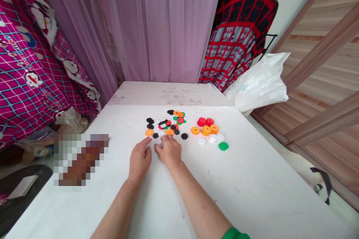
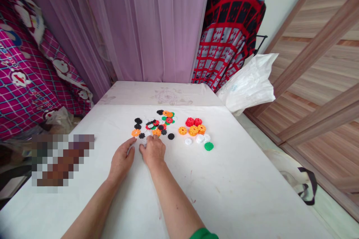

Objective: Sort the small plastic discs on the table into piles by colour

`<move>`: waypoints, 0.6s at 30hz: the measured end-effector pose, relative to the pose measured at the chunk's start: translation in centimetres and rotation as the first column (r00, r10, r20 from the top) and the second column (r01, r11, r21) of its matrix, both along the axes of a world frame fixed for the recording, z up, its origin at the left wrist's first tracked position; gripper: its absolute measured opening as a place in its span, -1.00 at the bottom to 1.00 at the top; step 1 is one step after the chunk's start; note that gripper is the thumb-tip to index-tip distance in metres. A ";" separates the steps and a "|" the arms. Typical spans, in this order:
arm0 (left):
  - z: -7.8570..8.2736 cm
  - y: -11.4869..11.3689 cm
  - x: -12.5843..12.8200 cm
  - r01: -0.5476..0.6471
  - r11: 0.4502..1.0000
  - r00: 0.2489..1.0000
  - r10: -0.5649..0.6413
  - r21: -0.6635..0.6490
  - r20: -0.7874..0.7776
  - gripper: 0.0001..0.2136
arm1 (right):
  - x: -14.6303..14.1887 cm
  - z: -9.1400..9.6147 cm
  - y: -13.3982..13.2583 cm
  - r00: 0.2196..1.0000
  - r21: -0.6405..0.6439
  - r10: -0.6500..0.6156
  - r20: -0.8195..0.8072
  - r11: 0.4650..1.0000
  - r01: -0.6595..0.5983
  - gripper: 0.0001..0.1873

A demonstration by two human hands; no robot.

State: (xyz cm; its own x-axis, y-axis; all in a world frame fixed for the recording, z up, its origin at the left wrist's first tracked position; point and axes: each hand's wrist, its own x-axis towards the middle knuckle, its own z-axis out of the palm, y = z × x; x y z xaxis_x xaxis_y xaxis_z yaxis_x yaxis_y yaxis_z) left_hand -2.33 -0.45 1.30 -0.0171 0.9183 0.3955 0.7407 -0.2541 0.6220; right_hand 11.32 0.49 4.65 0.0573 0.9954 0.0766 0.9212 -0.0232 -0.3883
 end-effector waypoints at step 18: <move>-0.3 0.0 -0.2 0.033 0.999 0.999 -0.033 -0.001 -0.013 -0.66 | 13.8 -2.9 -3.1 0.877 0.386 -0.374 -0.300 0.794 0.470 -0.64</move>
